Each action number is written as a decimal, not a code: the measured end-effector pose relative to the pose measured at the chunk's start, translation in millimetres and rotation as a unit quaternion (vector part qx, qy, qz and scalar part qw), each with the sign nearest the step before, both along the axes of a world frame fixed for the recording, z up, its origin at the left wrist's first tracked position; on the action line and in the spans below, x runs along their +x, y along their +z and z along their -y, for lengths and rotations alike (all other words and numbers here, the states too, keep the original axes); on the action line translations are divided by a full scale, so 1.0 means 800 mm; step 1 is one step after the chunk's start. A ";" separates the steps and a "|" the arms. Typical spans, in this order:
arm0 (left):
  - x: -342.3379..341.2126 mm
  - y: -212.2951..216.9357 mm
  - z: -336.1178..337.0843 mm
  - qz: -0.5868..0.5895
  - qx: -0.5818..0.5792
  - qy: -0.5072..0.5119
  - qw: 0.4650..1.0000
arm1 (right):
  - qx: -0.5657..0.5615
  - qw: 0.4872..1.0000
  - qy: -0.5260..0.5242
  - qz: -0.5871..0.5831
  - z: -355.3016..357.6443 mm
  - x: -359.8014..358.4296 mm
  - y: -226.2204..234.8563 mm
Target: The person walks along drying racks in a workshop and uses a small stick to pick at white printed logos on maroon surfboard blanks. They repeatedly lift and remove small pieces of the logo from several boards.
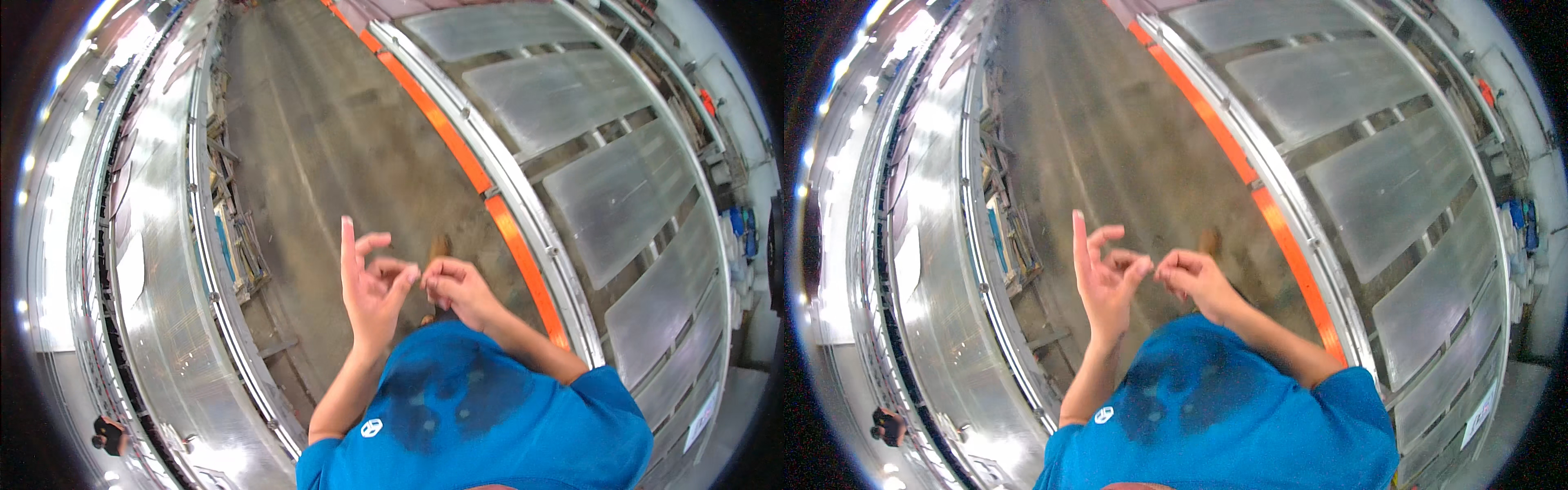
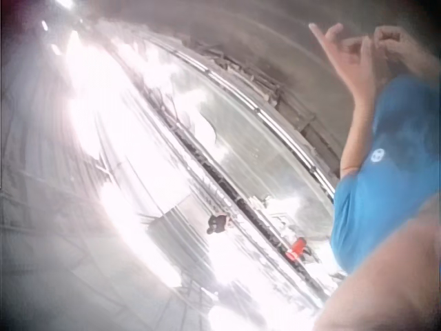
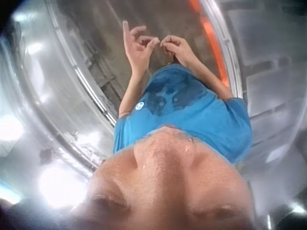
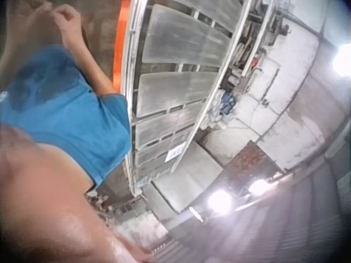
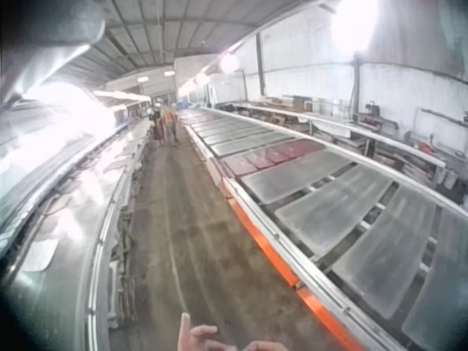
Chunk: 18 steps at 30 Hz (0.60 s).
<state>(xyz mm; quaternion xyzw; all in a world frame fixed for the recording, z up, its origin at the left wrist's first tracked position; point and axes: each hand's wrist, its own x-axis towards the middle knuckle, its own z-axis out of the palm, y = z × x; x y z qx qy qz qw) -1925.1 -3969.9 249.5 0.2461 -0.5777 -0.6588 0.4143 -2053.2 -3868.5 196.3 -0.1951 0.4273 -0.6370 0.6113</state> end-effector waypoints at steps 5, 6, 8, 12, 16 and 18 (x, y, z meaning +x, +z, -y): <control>-0.094 0.006 0.152 -0.014 0.025 -0.029 0.999 | -0.039 0.996 -0.033 0.066 0.147 -0.091 0.009; -0.111 0.007 0.184 -0.012 0.032 -0.026 0.999 | -0.038 0.997 -0.024 0.068 0.179 -0.108 0.008; -0.138 0.016 0.238 -0.009 0.044 -0.018 0.999 | -0.038 0.997 -0.003 0.068 0.233 -0.140 0.012; -0.169 0.020 0.323 -0.009 0.043 0.020 0.999 | -0.036 0.998 0.039 0.027 0.322 -0.187 0.034; -0.202 0.015 0.419 -0.005 0.037 0.068 0.997 | 0.003 0.995 0.091 0.029 0.431 -0.225 0.033; -0.215 0.009 0.463 -0.002 0.041 0.092 0.995 | -0.008 0.993 0.110 0.030 0.484 -0.242 0.026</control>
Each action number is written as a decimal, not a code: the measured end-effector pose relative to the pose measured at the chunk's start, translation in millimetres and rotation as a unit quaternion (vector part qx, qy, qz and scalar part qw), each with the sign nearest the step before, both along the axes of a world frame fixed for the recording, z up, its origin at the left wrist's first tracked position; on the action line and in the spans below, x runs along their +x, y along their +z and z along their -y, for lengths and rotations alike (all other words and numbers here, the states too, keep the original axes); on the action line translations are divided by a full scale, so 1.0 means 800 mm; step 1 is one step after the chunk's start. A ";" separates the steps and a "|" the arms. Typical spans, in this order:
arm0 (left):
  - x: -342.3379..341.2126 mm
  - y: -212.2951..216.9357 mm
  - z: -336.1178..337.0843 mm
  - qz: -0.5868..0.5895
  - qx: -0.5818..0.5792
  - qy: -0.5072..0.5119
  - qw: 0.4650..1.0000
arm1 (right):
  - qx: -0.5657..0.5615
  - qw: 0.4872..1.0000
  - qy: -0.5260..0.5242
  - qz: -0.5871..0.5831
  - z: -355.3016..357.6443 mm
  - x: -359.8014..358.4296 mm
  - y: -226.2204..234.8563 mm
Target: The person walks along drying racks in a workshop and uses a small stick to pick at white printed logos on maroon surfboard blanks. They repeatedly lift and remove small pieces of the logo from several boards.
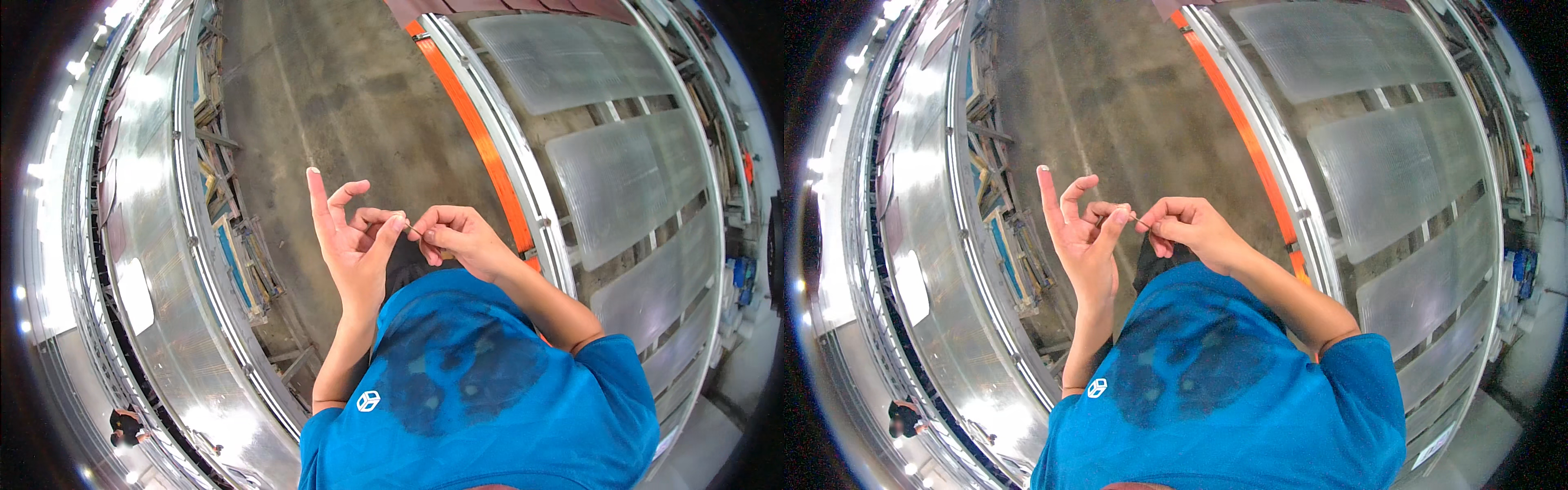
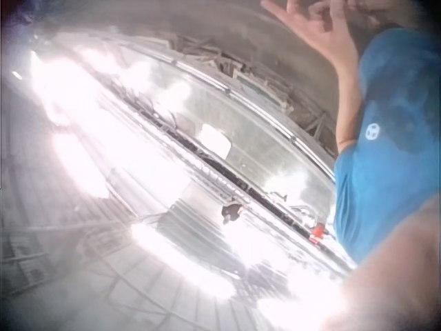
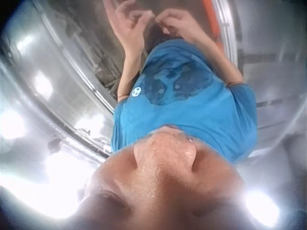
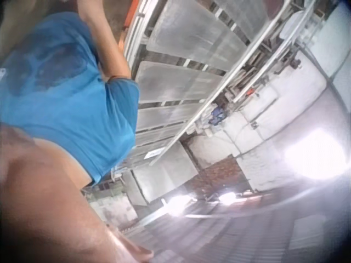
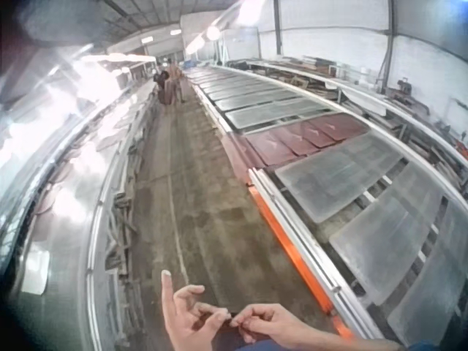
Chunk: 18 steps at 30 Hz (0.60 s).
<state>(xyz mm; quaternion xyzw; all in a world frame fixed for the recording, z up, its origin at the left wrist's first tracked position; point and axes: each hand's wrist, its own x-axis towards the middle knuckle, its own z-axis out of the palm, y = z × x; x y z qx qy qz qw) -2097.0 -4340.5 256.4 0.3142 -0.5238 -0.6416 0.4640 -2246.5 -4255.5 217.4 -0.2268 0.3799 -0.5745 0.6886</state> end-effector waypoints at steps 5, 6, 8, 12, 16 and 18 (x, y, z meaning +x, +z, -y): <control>-0.045 -0.012 0.130 0.002 0.009 0.018 1.000 | 0.016 1.000 0.010 -0.013 0.138 -0.046 -0.013; -0.053 -0.011 0.154 0.012 0.007 0.025 1.000 | 0.020 1.000 0.017 -0.015 0.165 -0.055 -0.016; -0.069 -0.012 0.209 0.022 -0.006 0.012 1.000 | 0.019 0.999 0.004 -0.029 0.221 -0.069 -0.025; -0.090 -0.017 0.320 0.058 -0.023 -0.003 0.998 | 0.015 0.996 -0.038 -0.078 0.331 -0.086 -0.032; -0.130 0.000 0.418 0.118 -0.033 -0.037 0.992 | 0.022 0.995 -0.061 -0.070 0.418 -0.115 -0.020; -0.144 0.000 0.458 0.133 -0.037 -0.042 0.990 | 0.017 0.997 -0.059 -0.044 0.457 -0.126 -0.026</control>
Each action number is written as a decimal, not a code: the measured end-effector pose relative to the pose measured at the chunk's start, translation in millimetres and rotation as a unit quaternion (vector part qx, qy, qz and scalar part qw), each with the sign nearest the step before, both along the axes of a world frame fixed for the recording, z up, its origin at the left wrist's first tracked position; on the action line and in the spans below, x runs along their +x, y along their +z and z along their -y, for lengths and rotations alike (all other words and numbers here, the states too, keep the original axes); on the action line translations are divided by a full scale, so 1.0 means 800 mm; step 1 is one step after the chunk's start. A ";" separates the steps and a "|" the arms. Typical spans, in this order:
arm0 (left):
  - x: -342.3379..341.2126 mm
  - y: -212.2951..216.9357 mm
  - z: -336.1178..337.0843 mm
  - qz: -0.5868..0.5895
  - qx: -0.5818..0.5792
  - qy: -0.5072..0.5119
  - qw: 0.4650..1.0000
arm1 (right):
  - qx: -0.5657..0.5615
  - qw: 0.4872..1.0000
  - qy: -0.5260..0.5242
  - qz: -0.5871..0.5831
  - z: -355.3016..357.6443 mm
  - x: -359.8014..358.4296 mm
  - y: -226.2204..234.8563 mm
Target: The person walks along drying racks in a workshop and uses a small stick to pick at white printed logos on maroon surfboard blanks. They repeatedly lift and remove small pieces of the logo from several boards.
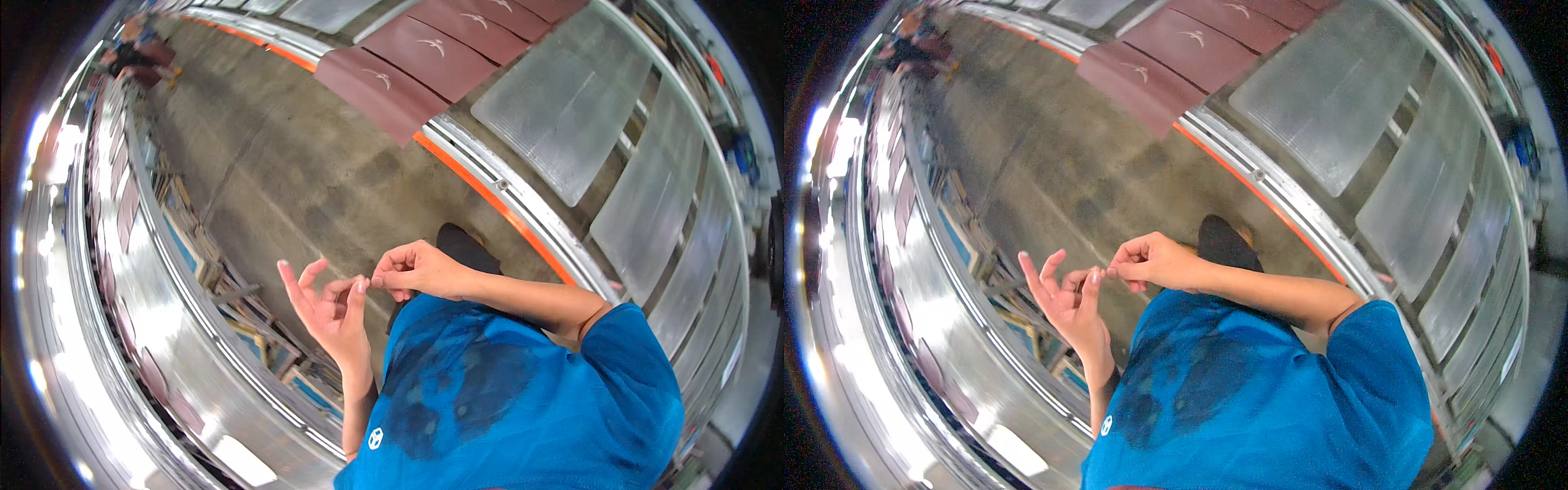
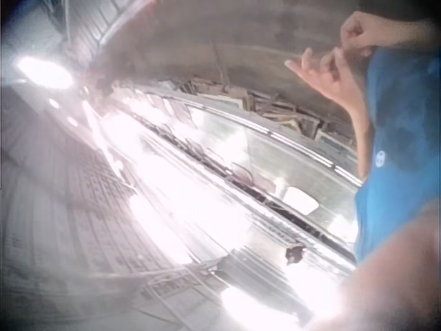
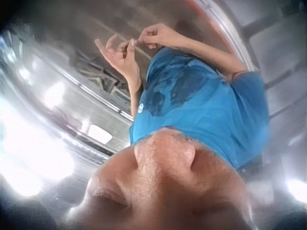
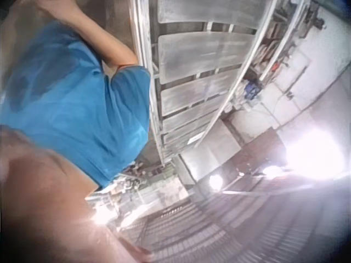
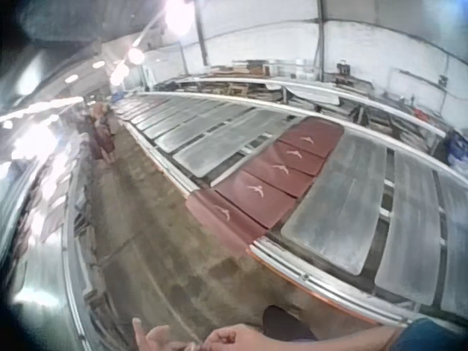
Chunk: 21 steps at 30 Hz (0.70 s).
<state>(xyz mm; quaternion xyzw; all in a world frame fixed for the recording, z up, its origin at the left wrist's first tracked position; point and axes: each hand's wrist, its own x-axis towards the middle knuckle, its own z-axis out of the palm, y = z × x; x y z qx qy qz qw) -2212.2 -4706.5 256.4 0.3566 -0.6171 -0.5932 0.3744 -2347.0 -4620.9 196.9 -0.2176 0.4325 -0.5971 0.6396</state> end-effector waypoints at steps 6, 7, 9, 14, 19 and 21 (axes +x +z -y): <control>-0.048 -0.021 0.124 0.041 0.014 -0.007 0.999 | -0.004 0.999 -0.003 0.051 0.122 -0.038 -0.046; -0.058 -0.021 0.142 0.058 0.018 -0.005 0.998 | -0.012 0.999 -0.005 0.051 0.143 -0.046 -0.051; -0.077 -0.032 0.178 0.084 0.015 0.011 0.996 | -0.027 0.997 -0.007 0.067 0.184 -0.061 -0.071; -0.159 -0.063 0.275 0.148 0.037 0.010 0.988 | -0.020 0.990 -0.002 0.137 0.279 -0.130 -0.119; -0.257 -0.066 0.374 0.209 0.055 -0.020 0.976 | -0.026 0.985 -0.057 0.163 0.363 -0.213 -0.130; -0.296 -0.068 0.400 0.239 0.063 -0.055 0.967 | 0.011 0.976 -0.067 0.208 0.376 -0.238 -0.133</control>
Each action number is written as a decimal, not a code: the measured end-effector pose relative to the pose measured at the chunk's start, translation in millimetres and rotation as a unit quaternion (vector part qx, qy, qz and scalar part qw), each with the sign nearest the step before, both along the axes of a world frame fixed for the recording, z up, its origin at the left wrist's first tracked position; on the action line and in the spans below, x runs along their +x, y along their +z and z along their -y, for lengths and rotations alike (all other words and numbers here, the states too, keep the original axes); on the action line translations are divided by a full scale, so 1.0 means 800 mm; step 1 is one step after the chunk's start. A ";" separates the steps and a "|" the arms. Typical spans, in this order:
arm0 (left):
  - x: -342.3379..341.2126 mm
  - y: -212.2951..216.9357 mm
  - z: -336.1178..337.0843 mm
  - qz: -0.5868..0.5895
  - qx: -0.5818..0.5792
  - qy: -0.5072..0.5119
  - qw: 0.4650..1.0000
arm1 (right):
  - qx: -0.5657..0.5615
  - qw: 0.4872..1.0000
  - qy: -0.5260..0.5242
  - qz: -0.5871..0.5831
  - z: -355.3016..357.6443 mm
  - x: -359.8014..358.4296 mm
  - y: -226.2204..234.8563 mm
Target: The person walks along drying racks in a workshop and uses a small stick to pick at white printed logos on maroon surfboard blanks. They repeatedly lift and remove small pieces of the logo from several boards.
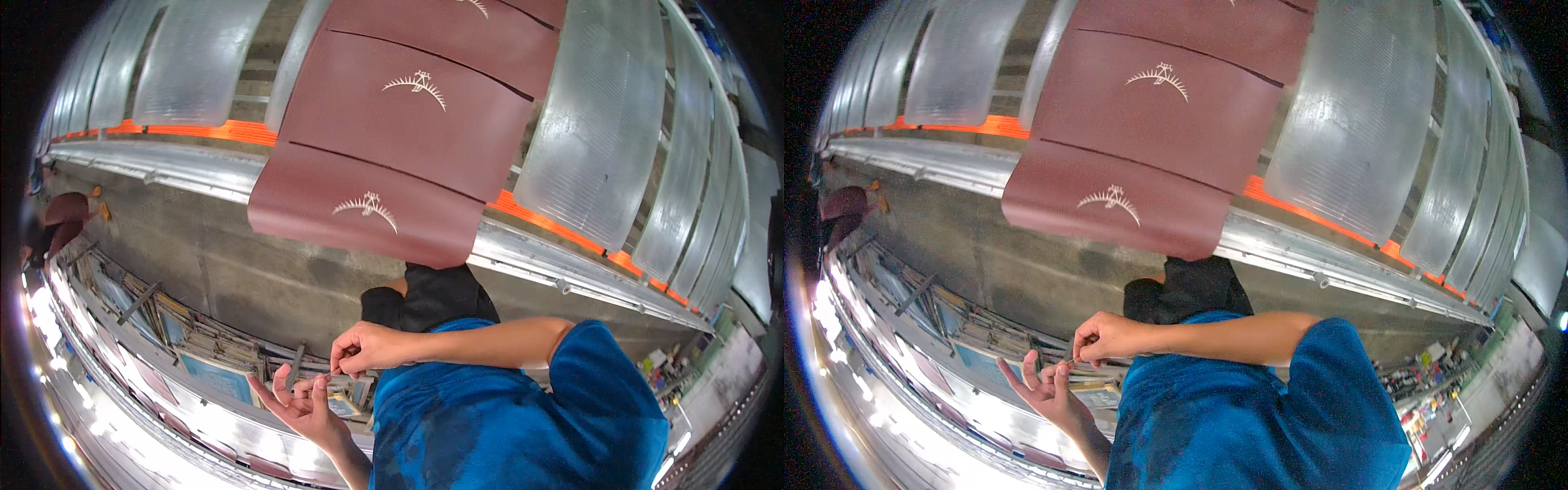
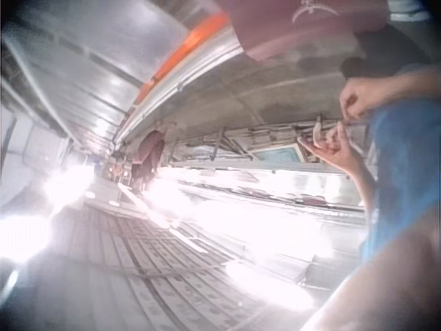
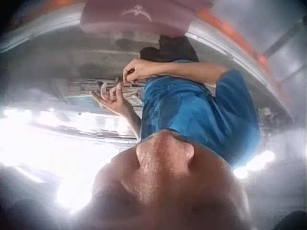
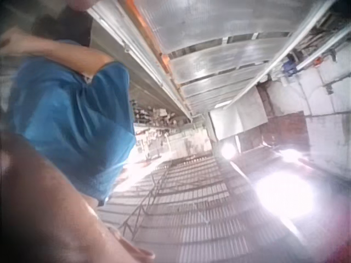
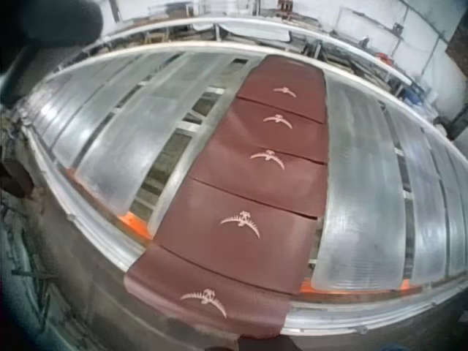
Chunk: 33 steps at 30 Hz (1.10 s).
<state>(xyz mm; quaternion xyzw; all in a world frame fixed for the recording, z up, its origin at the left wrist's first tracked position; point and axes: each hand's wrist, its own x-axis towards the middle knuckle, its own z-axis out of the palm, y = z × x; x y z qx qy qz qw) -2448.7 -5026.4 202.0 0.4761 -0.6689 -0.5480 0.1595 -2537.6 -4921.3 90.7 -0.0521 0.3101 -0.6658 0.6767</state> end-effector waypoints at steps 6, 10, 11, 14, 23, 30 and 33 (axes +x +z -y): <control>-0.090 -0.016 0.054 0.129 -0.015 -0.069 0.989 | 0.021 0.993 -0.001 0.116 0.029 -0.057 -0.031; -0.132 -0.027 0.083 0.152 0.004 -0.073 0.986 | 0.026 0.990 -0.036 0.135 0.060 -0.071 -0.046; -0.139 -0.028 0.090 0.158 0.003 -0.074 0.985 | 0.030 0.990 -0.035 0.134 0.067 -0.078 -0.046; -0.161 -0.029 0.105 0.163 -0.006 -0.075 0.984 | 0.030 0.990 -0.031 0.133 0.086 -0.097 -0.051; -0.180 -0.024 0.123 0.194 0.029 -0.021 0.980 | -0.017 0.988 -0.026 0.150 0.124 -0.104 -0.071; -0.184 -0.039 0.152 0.265 0.067 -0.017 0.962 | -0.037 0.993 -0.001 0.113 0.132 -0.131 -0.096; -0.207 -0.037 0.148 0.257 0.027 -0.056 0.964 | -0.052 0.995 -0.026 0.080 0.129 -0.146 -0.091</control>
